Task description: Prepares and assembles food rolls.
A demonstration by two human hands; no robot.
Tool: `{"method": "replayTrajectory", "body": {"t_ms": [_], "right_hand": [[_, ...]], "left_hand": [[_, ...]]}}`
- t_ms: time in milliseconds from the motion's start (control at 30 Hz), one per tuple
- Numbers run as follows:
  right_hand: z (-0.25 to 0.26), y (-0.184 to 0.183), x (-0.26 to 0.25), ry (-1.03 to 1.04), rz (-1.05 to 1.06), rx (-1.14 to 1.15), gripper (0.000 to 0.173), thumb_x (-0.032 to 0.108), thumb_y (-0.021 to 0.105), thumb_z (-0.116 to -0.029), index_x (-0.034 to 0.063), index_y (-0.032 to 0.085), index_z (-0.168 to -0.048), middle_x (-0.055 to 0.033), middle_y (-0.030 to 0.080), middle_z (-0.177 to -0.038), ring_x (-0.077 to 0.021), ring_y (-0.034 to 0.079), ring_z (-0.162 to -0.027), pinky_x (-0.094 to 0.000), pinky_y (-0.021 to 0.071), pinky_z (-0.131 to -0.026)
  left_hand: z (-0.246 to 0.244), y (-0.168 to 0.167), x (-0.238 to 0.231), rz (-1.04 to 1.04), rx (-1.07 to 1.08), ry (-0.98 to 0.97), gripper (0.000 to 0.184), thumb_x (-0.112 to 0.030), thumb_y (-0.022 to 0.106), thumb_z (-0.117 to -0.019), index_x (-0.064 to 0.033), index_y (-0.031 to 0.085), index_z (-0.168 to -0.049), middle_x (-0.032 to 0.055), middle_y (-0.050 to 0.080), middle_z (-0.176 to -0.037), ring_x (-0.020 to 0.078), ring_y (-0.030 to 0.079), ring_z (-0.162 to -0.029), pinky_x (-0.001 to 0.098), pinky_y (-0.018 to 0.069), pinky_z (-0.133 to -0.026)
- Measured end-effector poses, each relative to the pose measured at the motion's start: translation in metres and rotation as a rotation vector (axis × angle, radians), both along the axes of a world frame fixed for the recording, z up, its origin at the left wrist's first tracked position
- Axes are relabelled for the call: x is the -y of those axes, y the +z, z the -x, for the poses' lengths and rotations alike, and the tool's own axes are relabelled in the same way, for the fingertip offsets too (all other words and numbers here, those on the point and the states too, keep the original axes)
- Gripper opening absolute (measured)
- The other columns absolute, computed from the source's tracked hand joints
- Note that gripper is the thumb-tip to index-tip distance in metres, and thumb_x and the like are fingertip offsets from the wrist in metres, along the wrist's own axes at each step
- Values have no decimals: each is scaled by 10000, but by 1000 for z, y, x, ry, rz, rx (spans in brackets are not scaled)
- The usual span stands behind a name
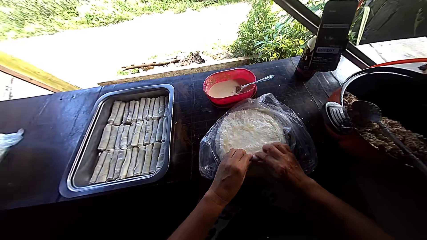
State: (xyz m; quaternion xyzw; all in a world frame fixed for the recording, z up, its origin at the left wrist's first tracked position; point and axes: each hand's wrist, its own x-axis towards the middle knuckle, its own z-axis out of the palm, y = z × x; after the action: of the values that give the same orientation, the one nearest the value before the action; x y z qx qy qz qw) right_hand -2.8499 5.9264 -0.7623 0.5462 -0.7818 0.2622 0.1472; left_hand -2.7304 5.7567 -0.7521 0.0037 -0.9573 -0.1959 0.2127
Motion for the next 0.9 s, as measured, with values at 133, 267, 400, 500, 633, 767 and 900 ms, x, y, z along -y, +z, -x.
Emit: {"method": "replayTrajectory", "body": {"t_ms": [133,267,400,500,633,767,900], "right_hand": [[14,0,-25,-53,21,82,415,430,544,-1031,106,760,-1174,-141,719,-1091,-330,668,-1038,-480,514,-895],[21,-5,-43,-99,55,54,397,387,526,-1056,90,759,-1179,-144,724,-1062,-303,660,-1017,-418,499,-914],[21,-15,-49,-103,117,35,279,257,566,-1049,105,792,-1108,-130,719,-983,-272,652,-957,-364,495,-902],[19,-21,-53,-89,165,13,224,219,593,-1038,121,794,-1030,-122,705,-930,-257,641,-931,-342,484,-891],[17,-24,-56,-96,178,-9,196,186,595,-1021,115,775,-986,-116,703,-909,-258,639,-916,-343,483,-867],[9,-17,-53,-142,227,90,178,131,617,-979,62,780,-963,-124,728,-886,-231,666,-864,-304,514,-820],[-3,-8,-37,-101,335,178,115,99,628,-973,40,725,-954,-126,687,-908,-172,640,-940,-198,493,-889]], "left_hand": [[5,7,2,-37,33,-42,243,-219,638,-974,-44,773,-1074,114,737,-996,283,716,-943,387,581,-840],[22,8,-8,-108,35,-113,290,-200,634,-985,-19,750,-1179,136,740,-1051,291,713,-1017,373,569,-920],[30,-1,-18,-104,-12,-149,240,-153,623,-987,-26,768,-1132,120,742,-1014,275,716,-995,342,569,-906],[25,-7,-23,-38,-78,-157,200,-127,605,-1002,-49,779,-1062,98,744,-983,248,717,-963,327,572,-885],[21,-12,-25,31,-151,-181,204,-42,587,-980,-48,780,-1047,101,758,-997,252,725,-963,336,576,-883],[19,-13,-25,39,-143,-189,256,-50,590,-974,-114,779,-1134,108,744,-1016,270,712,-965,362,572,-863],[17,-11,-27,66,-117,-187,296,-42,596,-944,-154,786,-1141,118,741,-1048,287,709,-992,387,567,-878]]}}
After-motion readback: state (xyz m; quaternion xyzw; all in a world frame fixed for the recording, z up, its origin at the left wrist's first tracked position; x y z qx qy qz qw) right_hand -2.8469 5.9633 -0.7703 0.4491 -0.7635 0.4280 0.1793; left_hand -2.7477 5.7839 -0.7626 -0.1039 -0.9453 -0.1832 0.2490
